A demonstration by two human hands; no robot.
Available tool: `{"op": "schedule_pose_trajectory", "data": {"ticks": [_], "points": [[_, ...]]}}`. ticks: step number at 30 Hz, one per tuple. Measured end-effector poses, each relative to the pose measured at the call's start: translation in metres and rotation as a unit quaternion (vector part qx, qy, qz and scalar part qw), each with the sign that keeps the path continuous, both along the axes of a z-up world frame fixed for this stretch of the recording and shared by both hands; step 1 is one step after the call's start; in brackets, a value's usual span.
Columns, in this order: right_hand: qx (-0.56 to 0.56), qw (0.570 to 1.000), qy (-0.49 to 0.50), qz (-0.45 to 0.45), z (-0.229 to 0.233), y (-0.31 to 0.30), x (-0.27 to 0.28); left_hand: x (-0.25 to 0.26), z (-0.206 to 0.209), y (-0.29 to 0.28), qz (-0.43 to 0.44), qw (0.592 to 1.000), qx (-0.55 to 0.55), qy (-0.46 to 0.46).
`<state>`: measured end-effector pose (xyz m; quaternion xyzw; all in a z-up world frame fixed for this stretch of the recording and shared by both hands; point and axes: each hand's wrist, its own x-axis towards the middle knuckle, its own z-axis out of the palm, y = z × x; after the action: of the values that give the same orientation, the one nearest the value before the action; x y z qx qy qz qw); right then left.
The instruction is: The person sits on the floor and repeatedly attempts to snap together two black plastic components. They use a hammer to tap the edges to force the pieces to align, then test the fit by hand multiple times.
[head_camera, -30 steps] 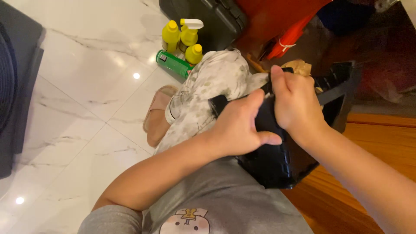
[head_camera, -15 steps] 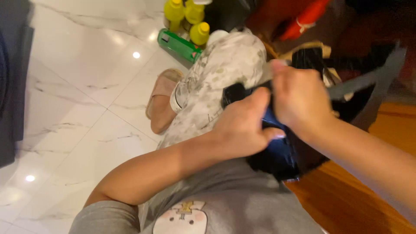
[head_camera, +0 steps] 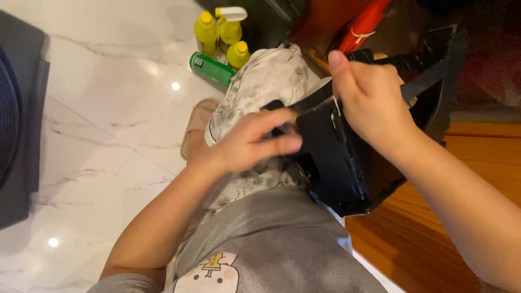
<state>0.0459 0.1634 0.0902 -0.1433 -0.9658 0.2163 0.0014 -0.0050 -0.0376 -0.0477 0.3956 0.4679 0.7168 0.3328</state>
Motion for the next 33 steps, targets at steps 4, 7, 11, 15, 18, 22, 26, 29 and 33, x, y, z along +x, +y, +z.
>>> {"op": "schedule_pose_trajectory", "data": {"ticks": [4, 7, 11, 15, 18, 22, 26, 29, 33], "points": [[-0.001, 0.999, 0.042, 0.02, -0.006, 0.016, -0.002, -0.002, -0.001, 0.002, 0.033, 0.986, -0.002, 0.162], [0.013, 0.999, 0.042, 0.015, -0.011, 0.014, 0.006, 0.004, 0.008, 0.018, -0.002, 0.999, -0.052, 0.006], [0.036, 0.993, 0.081, 0.073, -0.011, 0.018, 0.017, 0.005, 0.033, 0.039, -0.101, 0.978, -0.047, -0.177], [-0.11, 0.988, 0.093, -0.057, 0.027, 0.043, 0.025, -0.011, 0.059, 0.032, -0.026, 0.976, 0.001, 0.217], [-0.206, 0.965, 0.083, -0.137, 0.075, 0.043, 0.023, -0.023, 0.08, 0.029, 0.08, 0.899, 0.151, 0.404], [-0.276, 0.941, 0.098, -0.167, 0.112, 0.04, 0.034, -0.038, 0.107, 0.014, 0.099, 0.886, 0.104, 0.441], [-0.341, 0.912, 0.139, -0.179, 0.094, 0.063, 0.029, -0.031, 0.14, 0.004, 0.103, 0.908, 0.002, 0.406], [-0.361, 0.904, 0.154, -0.169, 0.068, 0.084, 0.032, -0.027, 0.158, 0.011, 0.134, 0.896, -0.06, 0.419], [-0.37, 0.9, 0.176, -0.145, 0.046, 0.108, 0.043, -0.017, 0.175, 0.031, 0.108, 0.871, -0.252, 0.407]]}}
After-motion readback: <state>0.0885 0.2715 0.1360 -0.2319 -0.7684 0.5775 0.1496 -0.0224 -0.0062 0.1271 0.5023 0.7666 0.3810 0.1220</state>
